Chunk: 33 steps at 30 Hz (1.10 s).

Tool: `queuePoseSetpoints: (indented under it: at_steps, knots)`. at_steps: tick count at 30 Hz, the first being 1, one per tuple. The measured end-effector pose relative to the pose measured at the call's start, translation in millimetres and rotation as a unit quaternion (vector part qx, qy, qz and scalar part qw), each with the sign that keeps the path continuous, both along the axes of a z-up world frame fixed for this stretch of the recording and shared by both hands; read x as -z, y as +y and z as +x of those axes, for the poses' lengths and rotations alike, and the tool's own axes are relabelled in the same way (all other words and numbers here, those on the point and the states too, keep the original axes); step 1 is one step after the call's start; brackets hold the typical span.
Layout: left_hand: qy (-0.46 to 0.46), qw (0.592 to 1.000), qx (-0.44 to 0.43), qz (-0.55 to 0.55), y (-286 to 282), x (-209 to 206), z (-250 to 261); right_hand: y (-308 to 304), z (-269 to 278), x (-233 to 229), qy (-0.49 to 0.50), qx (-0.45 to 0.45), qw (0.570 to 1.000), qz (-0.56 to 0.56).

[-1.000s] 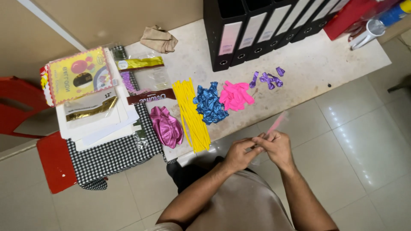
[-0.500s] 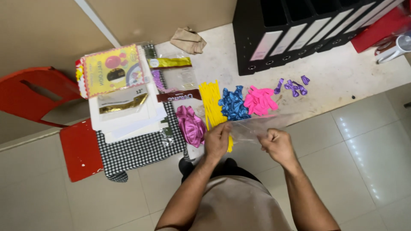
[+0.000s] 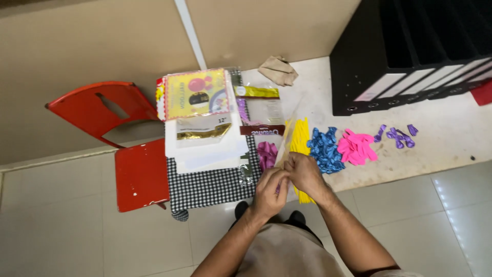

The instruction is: The person places deflated balloons into plastic bags, including pink, blue, and purple balloons, while working at a desk with binders and other office supplies.

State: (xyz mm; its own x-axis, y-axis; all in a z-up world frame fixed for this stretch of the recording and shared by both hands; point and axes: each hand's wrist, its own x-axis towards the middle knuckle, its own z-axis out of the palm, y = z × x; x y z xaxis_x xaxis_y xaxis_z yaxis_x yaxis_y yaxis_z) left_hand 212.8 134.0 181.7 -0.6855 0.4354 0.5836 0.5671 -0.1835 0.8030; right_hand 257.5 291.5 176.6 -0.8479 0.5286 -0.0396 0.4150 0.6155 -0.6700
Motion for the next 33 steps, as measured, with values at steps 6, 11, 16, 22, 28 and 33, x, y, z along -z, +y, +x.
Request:
queuePoseSetpoints:
  at_steps: [6, 11, 16, 22, 28, 33]
  knots:
    - [-0.018, 0.926, 0.009, -0.378, -21.5, 59.5, -51.8, -36.9, -30.3, 3.6, -0.057, -0.076, 0.995, -0.020]
    - [-0.239, 0.931, 0.123, -0.247, -12.6, 128.7, -75.9, -56.6, -37.7, 29.5, -0.081, -0.162, 0.983, 0.003]
    - [-0.530, 0.812, 0.242, 0.030, 11.3, 148.2, -79.3, -69.9, -31.9, 27.1, -0.057, -0.182, 0.980, 0.053]
    - [-0.533, 0.827, 0.146, -0.099, 29.1, 160.1, -76.0, -41.9, -10.6, 25.1, -0.066, -0.118, 0.988, 0.071]
    - [-0.501, 0.817, 0.281, 0.053, 53.2, 122.4, -64.9, 73.1, 21.9, 78.5, 0.203, 0.080, 0.975, -0.041]
    - [-0.045, 0.940, 0.151, -0.302, 81.0, 75.9, -26.3, 137.8, 17.8, 86.6, 0.074, 0.258, 0.835, -0.481]
